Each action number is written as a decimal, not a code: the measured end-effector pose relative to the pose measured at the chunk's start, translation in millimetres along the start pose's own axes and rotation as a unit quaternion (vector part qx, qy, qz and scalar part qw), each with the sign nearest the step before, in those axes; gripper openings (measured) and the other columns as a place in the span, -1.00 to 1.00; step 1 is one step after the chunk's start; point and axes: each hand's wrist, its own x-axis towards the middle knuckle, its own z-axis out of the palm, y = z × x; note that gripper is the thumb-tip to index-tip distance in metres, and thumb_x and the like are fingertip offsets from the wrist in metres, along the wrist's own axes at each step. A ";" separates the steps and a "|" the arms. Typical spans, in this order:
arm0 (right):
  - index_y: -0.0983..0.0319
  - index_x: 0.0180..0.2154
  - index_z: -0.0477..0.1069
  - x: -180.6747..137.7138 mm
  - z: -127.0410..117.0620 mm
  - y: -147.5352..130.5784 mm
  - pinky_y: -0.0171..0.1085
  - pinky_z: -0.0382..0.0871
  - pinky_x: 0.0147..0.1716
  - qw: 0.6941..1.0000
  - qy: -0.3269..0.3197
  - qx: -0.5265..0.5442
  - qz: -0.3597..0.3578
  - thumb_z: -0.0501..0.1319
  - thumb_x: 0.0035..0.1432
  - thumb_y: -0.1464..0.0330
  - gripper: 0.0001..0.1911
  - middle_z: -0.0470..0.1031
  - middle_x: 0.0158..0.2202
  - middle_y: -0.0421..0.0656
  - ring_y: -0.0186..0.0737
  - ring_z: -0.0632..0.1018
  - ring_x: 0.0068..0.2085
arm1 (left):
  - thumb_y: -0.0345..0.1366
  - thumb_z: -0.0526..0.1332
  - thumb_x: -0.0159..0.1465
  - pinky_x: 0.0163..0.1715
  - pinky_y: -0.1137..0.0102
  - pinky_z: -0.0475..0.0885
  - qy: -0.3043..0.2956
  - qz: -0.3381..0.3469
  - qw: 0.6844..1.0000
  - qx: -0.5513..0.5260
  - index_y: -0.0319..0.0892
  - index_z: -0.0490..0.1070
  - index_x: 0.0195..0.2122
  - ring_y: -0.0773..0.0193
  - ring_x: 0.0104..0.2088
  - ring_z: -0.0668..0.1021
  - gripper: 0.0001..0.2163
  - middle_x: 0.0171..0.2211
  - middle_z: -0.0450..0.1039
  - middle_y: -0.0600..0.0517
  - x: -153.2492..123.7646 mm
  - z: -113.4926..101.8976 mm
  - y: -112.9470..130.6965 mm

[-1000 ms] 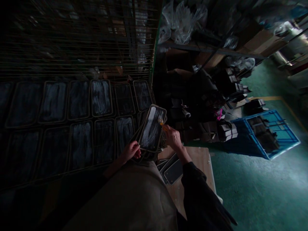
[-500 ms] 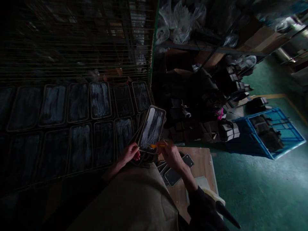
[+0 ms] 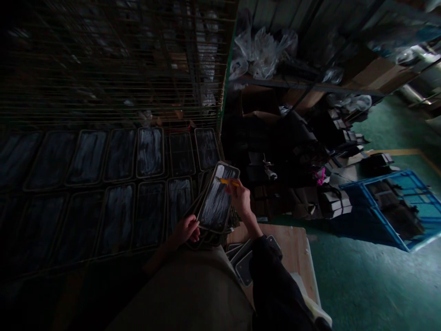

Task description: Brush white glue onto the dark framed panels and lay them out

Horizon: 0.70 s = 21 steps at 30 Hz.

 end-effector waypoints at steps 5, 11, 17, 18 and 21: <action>0.23 -0.19 0.36 18.7 4.5 17.0 -0.27 0.52 -0.41 0.996 0.077 -0.004 0.034 0.03 0.25 0.02 -0.58 0.54 -0.46 -0.12 -0.17 0.59 -0.43 | -0.14 0.08 0.22 -0.75 0.50 0.38 0.014 -0.022 0.999 0.020 -0.12 0.14 -0.39 0.31 -0.70 0.51 -0.81 -0.65 0.39 0.16 -0.8 0.3 3.6; 0.25 -0.12 0.34 25.0 1.8 13.8 -0.30 0.50 -0.40 0.987 0.159 0.003 0.032 0.02 0.26 0.01 -0.55 0.55 -0.42 -0.14 -0.20 0.60 -0.41 | -0.11 0.09 0.21 -0.74 0.53 0.36 0.011 -0.016 1.000 0.010 -0.12 0.13 -0.41 0.34 -0.70 0.50 -0.79 -0.65 0.39 0.16 -1.8 0.8 4.4; 0.27 -0.17 0.34 34.2 20.7 20.7 -0.29 0.51 -0.45 0.983 0.159 0.065 0.067 0.00 0.25 0.02 -0.55 0.53 -0.46 -0.12 -0.20 0.58 -0.47 | -0.08 0.10 0.20 -0.72 0.52 0.38 0.018 -0.035 0.999 0.001 -0.11 0.14 -0.38 0.32 -0.68 0.52 -0.77 -0.63 0.41 0.15 -1.1 2.3 3.3; 0.27 -0.17 0.34 34.9 18.4 25.3 -0.28 0.51 -0.45 0.981 0.171 0.057 0.072 -0.01 0.25 0.02 -0.55 0.54 -0.46 -0.12 -0.20 0.58 -0.46 | -0.08 0.11 0.19 -0.72 0.52 0.38 0.020 -0.039 0.999 -0.006 -0.11 0.13 -0.38 0.32 -0.67 0.52 -0.77 -0.63 0.41 0.16 -1.1 2.7 3.4; 0.28 -0.16 0.34 34.4 4.1 36.9 -0.28 0.51 -0.44 0.974 0.213 0.037 0.064 -0.02 0.25 0.02 -0.54 0.54 -0.44 -0.11 -0.21 0.59 -0.44 | -0.08 0.13 0.18 -0.72 0.52 0.38 0.032 -0.049 0.998 -0.005 -0.11 0.13 -0.37 0.33 -0.68 0.52 -0.76 -0.64 0.40 0.17 -1.7 3.9 5.0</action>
